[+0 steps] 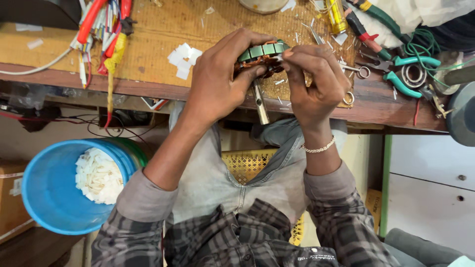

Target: The person cuts small white insulating pieces with scissors and inserts them into the slots of a motor armature. They repeatedly trim the material and place it between the copper windings.

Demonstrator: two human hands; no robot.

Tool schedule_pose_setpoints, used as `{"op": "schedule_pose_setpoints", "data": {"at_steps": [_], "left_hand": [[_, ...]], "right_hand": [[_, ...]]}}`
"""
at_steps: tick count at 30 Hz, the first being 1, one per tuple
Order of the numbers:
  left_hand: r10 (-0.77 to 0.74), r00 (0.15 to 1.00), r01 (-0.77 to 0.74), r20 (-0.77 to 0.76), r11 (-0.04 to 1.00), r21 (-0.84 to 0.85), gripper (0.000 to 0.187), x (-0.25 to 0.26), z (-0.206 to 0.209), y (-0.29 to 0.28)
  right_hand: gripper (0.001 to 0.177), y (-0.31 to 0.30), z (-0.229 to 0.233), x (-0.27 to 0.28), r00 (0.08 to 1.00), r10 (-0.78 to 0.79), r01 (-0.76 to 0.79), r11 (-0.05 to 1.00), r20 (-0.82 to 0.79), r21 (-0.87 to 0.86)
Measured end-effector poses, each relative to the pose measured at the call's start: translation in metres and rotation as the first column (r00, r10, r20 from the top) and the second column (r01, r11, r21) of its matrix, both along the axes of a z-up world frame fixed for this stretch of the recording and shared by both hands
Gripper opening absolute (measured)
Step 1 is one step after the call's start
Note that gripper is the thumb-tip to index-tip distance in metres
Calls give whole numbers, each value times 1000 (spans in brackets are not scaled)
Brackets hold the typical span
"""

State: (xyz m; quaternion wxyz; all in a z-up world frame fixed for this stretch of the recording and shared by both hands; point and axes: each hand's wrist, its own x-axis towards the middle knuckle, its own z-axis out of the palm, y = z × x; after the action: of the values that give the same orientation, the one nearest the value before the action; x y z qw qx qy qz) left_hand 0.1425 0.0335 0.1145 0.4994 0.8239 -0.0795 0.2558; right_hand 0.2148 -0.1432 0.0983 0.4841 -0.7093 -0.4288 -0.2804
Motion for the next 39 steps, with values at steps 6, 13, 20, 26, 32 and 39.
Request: {"op": "schedule_pose_setpoints", "data": {"at_steps": [6,13,20,26,32,39], "left_hand": [[-8,1000,8,3,999,33,42,5,0,-2],[-34,999,33,20,998,44,43,6,-3,-1],[-73,995,65,73,992,105,43,5,-4,7],[-255,967,252,-14,961,-112,41,-1,-5,21],[-223,965,207,-136,971,-123,33,2,-6,19],[-159,979,153,-125,986,-62,37,-6,1,6]], "right_hand": [[17,-5,4,-2,998,-64,65,996,16,-66],[18,-17,24,5,997,30,-13,970,64,-241],[15,-13,48,-6,1000,23,-27,945,-16,-326],[13,-8,58,-12,999,47,-35,933,26,-359],[15,-10,53,-8,994,103,-84,938,38,-337],[15,-17,53,-17,986,89,-26,921,143,-388]]}}
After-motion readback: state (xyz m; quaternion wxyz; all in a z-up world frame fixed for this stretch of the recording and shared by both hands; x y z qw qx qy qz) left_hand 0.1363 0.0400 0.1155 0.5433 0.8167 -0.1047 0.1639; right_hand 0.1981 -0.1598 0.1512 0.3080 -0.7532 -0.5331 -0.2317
